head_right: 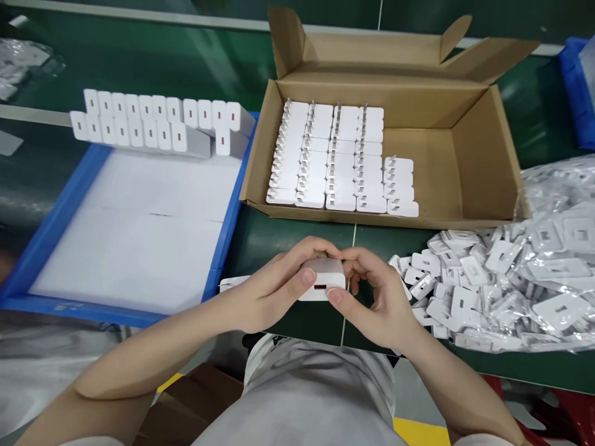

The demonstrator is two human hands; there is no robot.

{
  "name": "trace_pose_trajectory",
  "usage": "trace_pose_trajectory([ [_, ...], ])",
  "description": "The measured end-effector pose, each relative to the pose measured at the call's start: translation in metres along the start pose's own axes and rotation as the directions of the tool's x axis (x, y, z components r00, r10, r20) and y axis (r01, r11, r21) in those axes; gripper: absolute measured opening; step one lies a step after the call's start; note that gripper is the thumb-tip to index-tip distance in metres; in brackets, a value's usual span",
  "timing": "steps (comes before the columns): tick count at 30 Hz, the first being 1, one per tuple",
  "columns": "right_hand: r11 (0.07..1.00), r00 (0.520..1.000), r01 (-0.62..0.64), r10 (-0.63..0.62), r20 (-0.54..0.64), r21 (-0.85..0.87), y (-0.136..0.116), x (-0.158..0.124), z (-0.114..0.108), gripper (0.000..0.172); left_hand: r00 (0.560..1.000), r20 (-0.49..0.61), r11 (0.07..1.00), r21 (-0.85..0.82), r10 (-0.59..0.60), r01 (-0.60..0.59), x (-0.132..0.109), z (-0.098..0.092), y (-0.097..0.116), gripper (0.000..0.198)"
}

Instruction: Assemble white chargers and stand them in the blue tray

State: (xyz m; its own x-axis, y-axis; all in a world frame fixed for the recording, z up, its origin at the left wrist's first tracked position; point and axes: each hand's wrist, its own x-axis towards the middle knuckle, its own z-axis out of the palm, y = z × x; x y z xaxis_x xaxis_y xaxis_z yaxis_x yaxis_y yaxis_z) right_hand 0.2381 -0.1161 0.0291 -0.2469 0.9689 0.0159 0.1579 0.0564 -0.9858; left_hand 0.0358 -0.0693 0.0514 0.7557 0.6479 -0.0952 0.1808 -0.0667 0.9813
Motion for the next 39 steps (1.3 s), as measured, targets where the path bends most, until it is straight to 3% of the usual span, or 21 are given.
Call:
trace_pose_trajectory([
  [8, 0.997, 0.986, 0.034, -0.021, -0.166, 0.073, 0.005, -0.003, 0.001, 0.029, 0.988, -0.065, 0.988, 0.066, 0.142, -0.137, 0.001, -0.001, 0.001, 0.044],
  [12, 0.993, 0.985, 0.013, 0.006, -0.172, 0.114, 0.005, -0.003, 0.001, 0.028, 0.978, -0.087, 0.982, 0.034, 0.188, -0.186, 0.003, 0.001, -0.001, 0.041],
  [23, 0.986, 0.979, -0.057, 0.086, -0.183, 0.155, 0.005, -0.003, 0.004, 0.026, 0.985, -0.064, 0.986, -0.035, 0.16, -0.163, 0.005, 0.0, -0.004, 0.039],
  [39, 0.993, 0.983, -0.036, 0.056, -0.174, 0.114, 0.008, -0.004, 0.004, 0.025, 0.987, -0.058, 0.987, -0.054, 0.147, -0.15, 0.004, 0.001, -0.01, 0.038],
])
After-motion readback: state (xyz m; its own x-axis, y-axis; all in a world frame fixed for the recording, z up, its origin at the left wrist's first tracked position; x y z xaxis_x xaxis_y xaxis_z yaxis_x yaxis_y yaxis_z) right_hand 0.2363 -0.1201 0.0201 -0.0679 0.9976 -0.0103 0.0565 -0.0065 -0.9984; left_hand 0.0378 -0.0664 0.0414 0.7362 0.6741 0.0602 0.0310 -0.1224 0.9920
